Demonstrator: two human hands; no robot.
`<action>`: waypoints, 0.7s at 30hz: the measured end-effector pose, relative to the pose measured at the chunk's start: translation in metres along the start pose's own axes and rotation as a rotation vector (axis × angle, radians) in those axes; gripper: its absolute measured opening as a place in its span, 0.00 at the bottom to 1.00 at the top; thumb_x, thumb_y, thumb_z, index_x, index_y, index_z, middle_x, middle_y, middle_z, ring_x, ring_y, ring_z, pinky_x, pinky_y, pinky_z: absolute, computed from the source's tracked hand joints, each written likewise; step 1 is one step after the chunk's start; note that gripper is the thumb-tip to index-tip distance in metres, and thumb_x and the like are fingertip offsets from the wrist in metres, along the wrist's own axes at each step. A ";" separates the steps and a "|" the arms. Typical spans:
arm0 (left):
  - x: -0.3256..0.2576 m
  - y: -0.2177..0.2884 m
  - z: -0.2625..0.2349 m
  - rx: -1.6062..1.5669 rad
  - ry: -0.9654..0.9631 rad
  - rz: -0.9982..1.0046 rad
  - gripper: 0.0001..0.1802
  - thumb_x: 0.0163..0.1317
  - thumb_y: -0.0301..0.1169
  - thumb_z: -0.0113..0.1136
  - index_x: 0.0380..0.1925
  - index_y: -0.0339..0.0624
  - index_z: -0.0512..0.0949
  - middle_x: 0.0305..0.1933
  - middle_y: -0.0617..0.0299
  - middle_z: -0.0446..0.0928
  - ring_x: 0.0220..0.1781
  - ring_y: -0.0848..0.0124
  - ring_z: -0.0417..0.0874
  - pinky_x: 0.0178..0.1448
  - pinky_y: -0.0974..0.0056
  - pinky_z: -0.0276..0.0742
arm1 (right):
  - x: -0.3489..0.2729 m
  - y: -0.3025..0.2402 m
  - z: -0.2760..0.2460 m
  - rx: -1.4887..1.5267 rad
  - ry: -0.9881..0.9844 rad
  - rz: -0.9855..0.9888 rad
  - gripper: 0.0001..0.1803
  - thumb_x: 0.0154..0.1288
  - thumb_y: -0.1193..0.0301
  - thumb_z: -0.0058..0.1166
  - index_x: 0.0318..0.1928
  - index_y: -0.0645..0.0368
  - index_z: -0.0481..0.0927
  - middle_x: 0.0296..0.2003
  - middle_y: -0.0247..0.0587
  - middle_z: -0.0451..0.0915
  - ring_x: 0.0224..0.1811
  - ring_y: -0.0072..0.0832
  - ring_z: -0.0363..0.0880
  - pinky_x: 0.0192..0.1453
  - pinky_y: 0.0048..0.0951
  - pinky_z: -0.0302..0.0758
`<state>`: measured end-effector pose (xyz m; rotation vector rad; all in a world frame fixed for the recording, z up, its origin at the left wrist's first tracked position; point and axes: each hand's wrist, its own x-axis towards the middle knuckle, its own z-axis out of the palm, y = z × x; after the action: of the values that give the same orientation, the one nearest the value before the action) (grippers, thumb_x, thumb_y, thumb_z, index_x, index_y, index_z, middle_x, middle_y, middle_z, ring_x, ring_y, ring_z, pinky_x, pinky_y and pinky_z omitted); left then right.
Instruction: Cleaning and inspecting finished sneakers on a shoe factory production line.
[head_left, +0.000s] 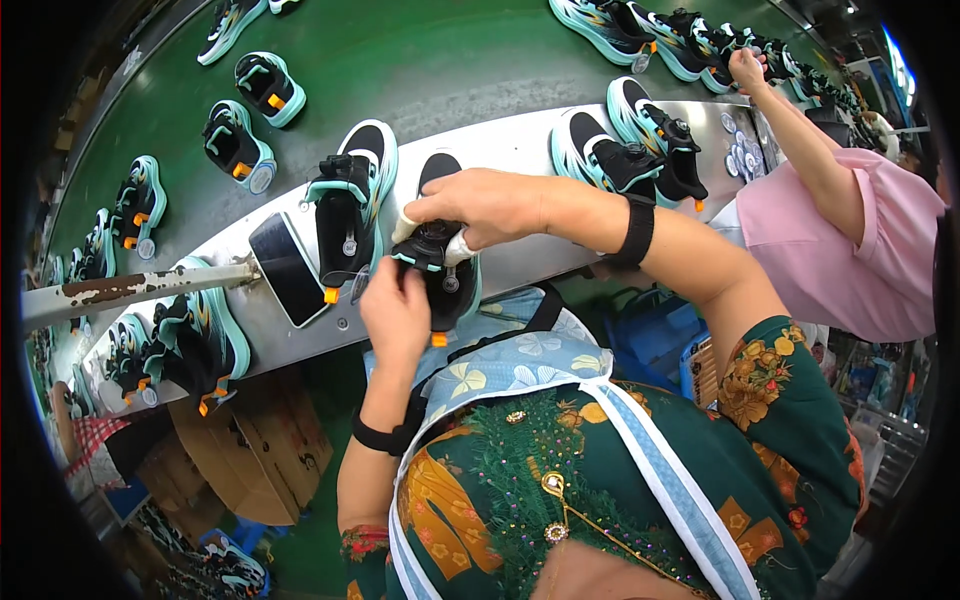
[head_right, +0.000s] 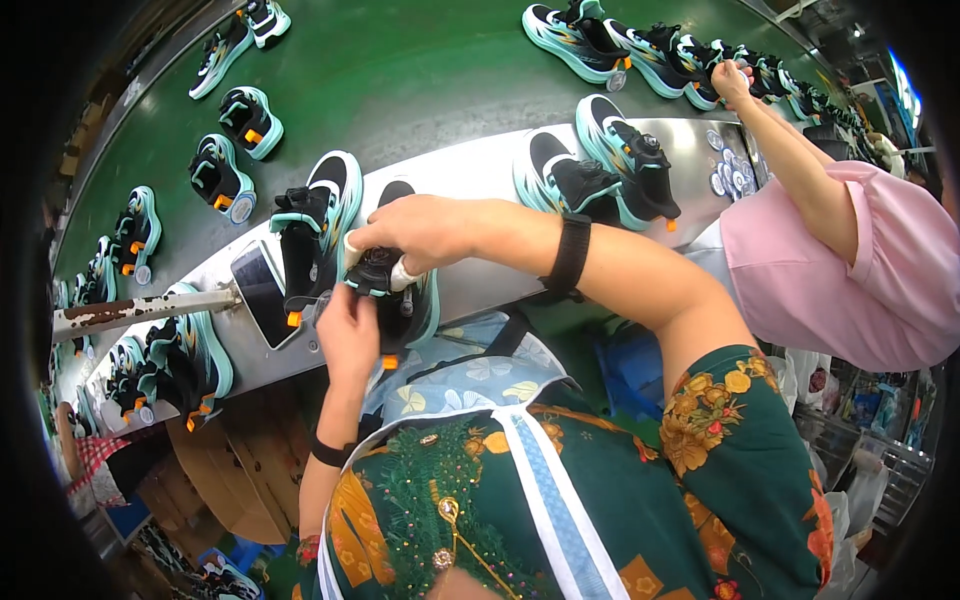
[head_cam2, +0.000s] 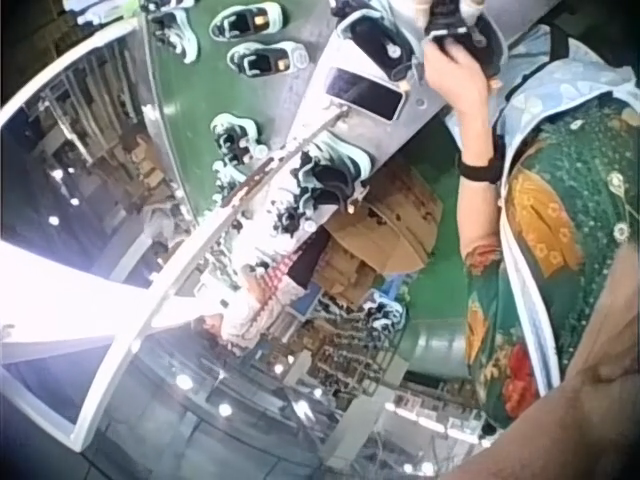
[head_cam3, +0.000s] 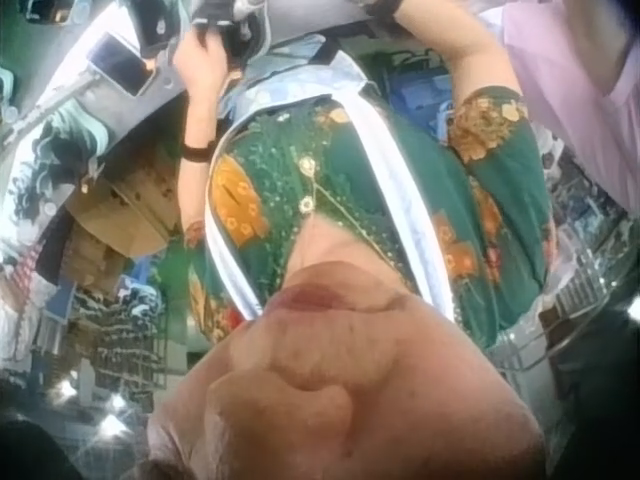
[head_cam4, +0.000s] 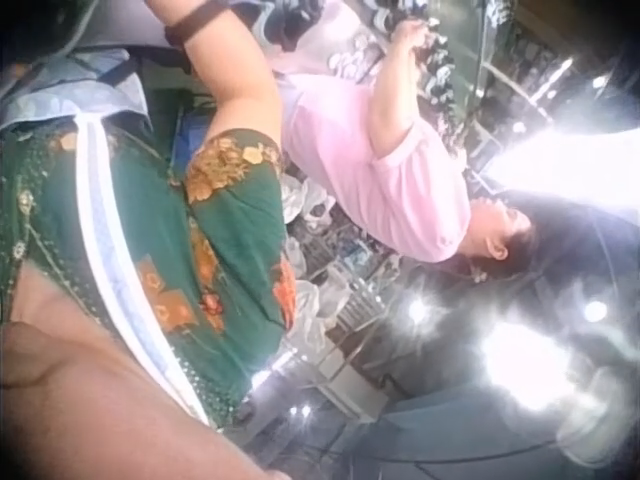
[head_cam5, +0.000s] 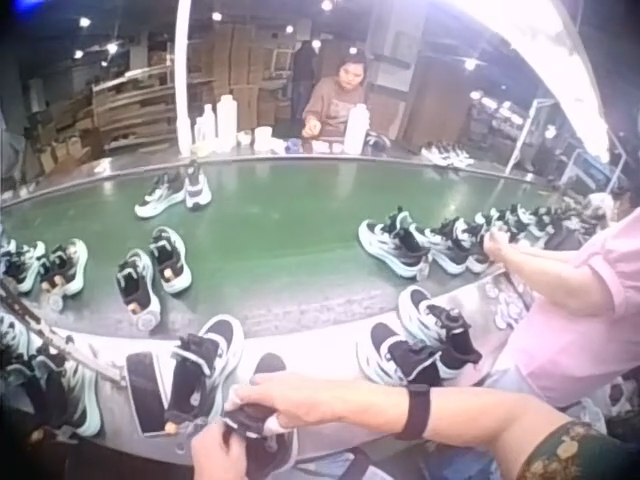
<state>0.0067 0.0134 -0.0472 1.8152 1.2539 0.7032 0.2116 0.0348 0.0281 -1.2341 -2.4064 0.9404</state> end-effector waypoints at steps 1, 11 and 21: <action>0.001 0.001 -0.002 -0.046 0.006 -0.074 0.08 0.60 0.29 0.56 0.31 0.34 0.72 0.23 0.51 0.74 0.25 0.58 0.76 0.31 0.58 0.70 | 0.002 -0.005 0.000 -0.077 -0.053 0.031 0.31 0.44 0.74 0.64 0.53 0.50 0.73 0.34 0.48 0.76 0.36 0.43 0.79 0.35 0.40 0.74; 0.000 0.038 -0.029 -0.599 -0.462 -0.487 0.17 0.66 0.41 0.56 0.30 0.36 0.79 0.21 0.67 0.77 0.18 0.82 0.69 0.23 0.75 0.63 | -0.025 -0.023 -0.014 0.334 -0.061 0.224 0.24 0.50 0.76 0.60 0.50 0.51 0.77 0.28 0.49 0.77 0.36 0.45 0.80 0.38 0.42 0.75; 0.019 0.014 -0.059 -0.361 -0.073 -0.116 0.10 0.65 0.29 0.53 0.38 0.33 0.79 0.31 0.59 0.80 0.25 0.75 0.75 0.31 0.68 0.71 | 0.020 -0.002 -0.050 -0.010 -0.154 0.369 0.22 0.53 0.66 0.65 0.51 0.51 0.81 0.38 0.50 0.83 0.37 0.40 0.81 0.42 0.35 0.76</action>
<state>-0.0266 0.0466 -0.0041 1.4498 1.0940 0.7382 0.2238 0.0714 0.0655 -1.7064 -2.3390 1.1636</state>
